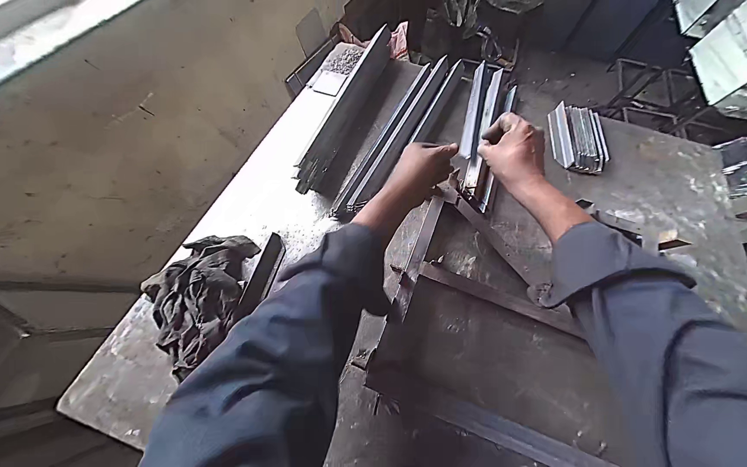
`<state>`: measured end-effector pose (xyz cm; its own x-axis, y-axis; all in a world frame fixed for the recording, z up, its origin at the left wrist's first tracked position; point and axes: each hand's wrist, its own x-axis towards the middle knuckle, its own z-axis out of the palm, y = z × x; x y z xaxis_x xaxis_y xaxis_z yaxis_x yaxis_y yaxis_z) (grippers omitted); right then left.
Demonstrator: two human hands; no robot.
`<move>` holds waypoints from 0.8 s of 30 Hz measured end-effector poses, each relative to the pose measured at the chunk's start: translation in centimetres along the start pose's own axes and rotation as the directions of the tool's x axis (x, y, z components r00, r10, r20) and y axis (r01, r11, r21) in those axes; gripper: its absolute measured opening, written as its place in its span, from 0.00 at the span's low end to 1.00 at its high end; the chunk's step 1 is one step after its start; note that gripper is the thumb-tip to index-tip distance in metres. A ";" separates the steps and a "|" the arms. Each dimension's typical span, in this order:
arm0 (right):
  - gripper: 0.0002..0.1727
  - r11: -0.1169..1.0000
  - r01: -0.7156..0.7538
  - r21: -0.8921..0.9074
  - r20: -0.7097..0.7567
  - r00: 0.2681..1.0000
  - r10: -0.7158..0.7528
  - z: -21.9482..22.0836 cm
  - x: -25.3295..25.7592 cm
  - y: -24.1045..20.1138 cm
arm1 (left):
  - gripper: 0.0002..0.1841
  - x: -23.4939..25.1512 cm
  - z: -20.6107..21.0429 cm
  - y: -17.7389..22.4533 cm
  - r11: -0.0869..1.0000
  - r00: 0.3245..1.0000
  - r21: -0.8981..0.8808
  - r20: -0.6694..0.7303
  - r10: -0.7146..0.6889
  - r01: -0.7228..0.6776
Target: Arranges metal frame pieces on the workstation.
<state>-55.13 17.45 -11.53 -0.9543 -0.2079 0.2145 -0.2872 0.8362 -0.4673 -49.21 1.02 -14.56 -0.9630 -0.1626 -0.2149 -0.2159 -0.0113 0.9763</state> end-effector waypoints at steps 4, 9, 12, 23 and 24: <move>0.12 0.993 -0.076 0.092 0.064 0.995 0.071 -0.6 -1.1 3.6 | 0.20 4.7 3.5 2.7 0.694 0.985 0.718 -0.077 0.156 -0.054; 0.12 0.974 -0.091 0.206 0.297 0.955 0.026 -2.7 -4.8 7.6 | 0.20 8.5 5.9 2.4 0.487 0.996 0.871 -0.022 -0.092 0.064; 0.11 0.978 -0.061 0.200 0.434 0.900 -0.033 -4.7 -8.0 8.3 | 0.19 9.9 7.2 1.3 0.379 0.994 0.920 -0.072 -0.080 0.097; 0.17 0.937 0.049 0.346 0.403 0.894 -0.196 -12.4 -26.5 11.3 | 0.12 11.9 3.4 2.2 0.696 0.994 0.718 0.086 -0.072 -0.012; 0.16 0.934 0.035 0.355 0.402 0.897 -0.186 -13.3 -28.2 11.2 | 0.07 12.2 2.8 2.2 0.779 0.993 0.627 0.108 -0.051 -0.028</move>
<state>-30.37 39.43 -11.41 -0.8353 -0.5459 -0.0651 -0.3308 0.5936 -0.7337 -61.85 1.80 -15.05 -0.9625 -0.0540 -0.2658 -0.2419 0.6143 0.7511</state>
